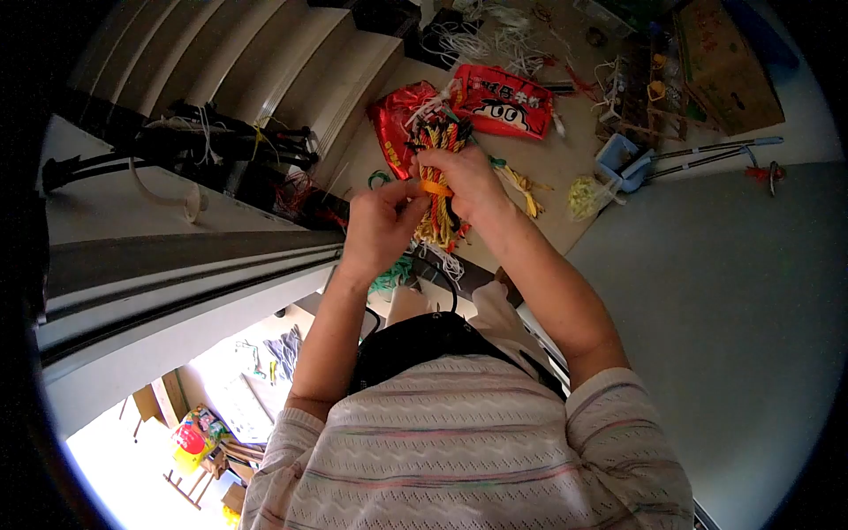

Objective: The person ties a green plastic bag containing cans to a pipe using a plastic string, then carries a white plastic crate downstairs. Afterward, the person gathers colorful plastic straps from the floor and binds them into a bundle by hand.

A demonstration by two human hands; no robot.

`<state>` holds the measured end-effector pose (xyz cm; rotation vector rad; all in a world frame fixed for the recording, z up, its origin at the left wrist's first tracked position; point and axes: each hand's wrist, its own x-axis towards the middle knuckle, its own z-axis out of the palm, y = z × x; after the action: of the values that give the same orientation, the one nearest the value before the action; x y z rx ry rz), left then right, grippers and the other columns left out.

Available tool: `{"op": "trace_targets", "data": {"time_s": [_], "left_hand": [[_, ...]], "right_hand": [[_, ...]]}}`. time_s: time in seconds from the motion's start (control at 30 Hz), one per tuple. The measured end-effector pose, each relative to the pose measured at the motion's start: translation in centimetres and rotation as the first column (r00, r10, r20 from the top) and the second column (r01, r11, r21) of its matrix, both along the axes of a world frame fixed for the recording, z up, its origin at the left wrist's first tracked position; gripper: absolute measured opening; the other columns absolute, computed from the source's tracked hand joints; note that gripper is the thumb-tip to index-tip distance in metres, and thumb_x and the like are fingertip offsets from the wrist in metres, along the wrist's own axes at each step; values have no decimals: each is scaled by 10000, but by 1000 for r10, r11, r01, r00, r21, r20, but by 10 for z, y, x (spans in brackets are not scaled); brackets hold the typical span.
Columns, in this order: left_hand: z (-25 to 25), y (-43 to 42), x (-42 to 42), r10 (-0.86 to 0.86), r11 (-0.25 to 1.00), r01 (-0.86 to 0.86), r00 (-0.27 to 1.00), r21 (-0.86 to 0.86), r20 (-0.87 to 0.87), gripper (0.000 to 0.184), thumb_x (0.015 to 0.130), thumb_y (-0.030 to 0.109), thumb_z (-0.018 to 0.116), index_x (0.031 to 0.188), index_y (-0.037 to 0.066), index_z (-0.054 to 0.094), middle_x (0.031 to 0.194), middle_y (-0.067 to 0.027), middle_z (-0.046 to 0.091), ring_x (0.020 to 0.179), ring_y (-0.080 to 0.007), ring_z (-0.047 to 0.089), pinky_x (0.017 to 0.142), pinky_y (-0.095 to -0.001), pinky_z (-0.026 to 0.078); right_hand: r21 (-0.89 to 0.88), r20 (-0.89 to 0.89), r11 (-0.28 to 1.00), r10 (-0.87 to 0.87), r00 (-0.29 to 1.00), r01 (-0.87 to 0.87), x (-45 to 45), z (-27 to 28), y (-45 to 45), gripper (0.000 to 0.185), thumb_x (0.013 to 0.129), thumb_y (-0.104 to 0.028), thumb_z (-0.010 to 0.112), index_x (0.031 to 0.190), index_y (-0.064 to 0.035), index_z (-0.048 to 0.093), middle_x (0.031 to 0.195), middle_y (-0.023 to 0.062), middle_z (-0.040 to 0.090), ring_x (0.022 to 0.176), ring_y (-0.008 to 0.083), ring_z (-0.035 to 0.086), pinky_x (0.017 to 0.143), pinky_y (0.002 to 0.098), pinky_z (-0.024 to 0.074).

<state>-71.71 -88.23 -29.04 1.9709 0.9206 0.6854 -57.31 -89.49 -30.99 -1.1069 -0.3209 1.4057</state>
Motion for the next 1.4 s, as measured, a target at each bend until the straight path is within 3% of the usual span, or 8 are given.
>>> {"op": "trace_targets", "data": {"time_s": [0.17,0.27,0.5,0.8,0.9,1.03,1.2,1.4], "left_hand": [[-8,-16,13,152,957,-163,986,241,62,107,729,61,584,820,4,587,644,-161,565,544,-227,572,510,-282,430],[-11,-17,14,168,935,-193,980,298,109,114,740,56,583,839,1,584,621,-144,562,519,-184,555,505,-264,425],[10,-5,-7,94,987,-83,993,-140,68,105,770,48,567,846,-23,580,587,-59,547,549,-61,485,520,-215,407],[6,5,-9,-30,982,65,981,-177,192,202,705,-9,604,904,-16,567,704,-30,555,618,-31,452,553,-186,397],[9,10,-8,-97,995,100,987,-16,132,230,673,22,624,897,-3,573,711,-60,565,601,-80,517,559,-223,426],[8,9,-8,-145,928,154,988,338,-52,230,642,113,635,862,55,601,744,-145,555,620,-301,544,554,-348,446],[22,20,-11,-303,939,311,950,150,-70,184,634,34,669,808,3,617,722,-135,593,606,-256,586,547,-323,459],[38,28,-9,-376,841,402,915,361,-144,173,612,43,656,773,24,595,714,-121,575,607,-295,565,540,-336,464]], "right_hand": [[29,-52,996,-88,995,90,-3,-7,5,74,716,-22,580,781,11,587,712,83,598,621,161,580,566,268,475],[-20,-66,993,-119,991,118,-5,1,4,71,719,-20,577,784,8,588,714,81,600,620,157,581,565,268,475],[49,-41,994,-97,994,99,-3,3,3,159,747,6,549,906,12,555,792,84,600,661,162,583,587,277,492],[70,-23,995,-65,998,66,-8,5,0,189,738,8,554,927,8,557,830,81,602,704,165,590,631,285,490],[32,-49,998,-47,998,48,-9,7,-3,187,721,-3,577,907,9,567,831,85,603,705,170,589,626,286,486],[-227,-59,974,-20,998,6,-1,-31,-11,224,645,-73,655,845,12,598,787,79,598,646,170,566,545,282,444],[-53,-62,999,-15,998,12,-14,-12,-16,216,666,2,627,871,28,565,776,82,589,643,162,563,533,295,455],[-44,-35,998,48,998,-50,-13,8,-11,225,701,-6,603,920,23,561,835,78,594,719,154,581,607,287,476]]}}
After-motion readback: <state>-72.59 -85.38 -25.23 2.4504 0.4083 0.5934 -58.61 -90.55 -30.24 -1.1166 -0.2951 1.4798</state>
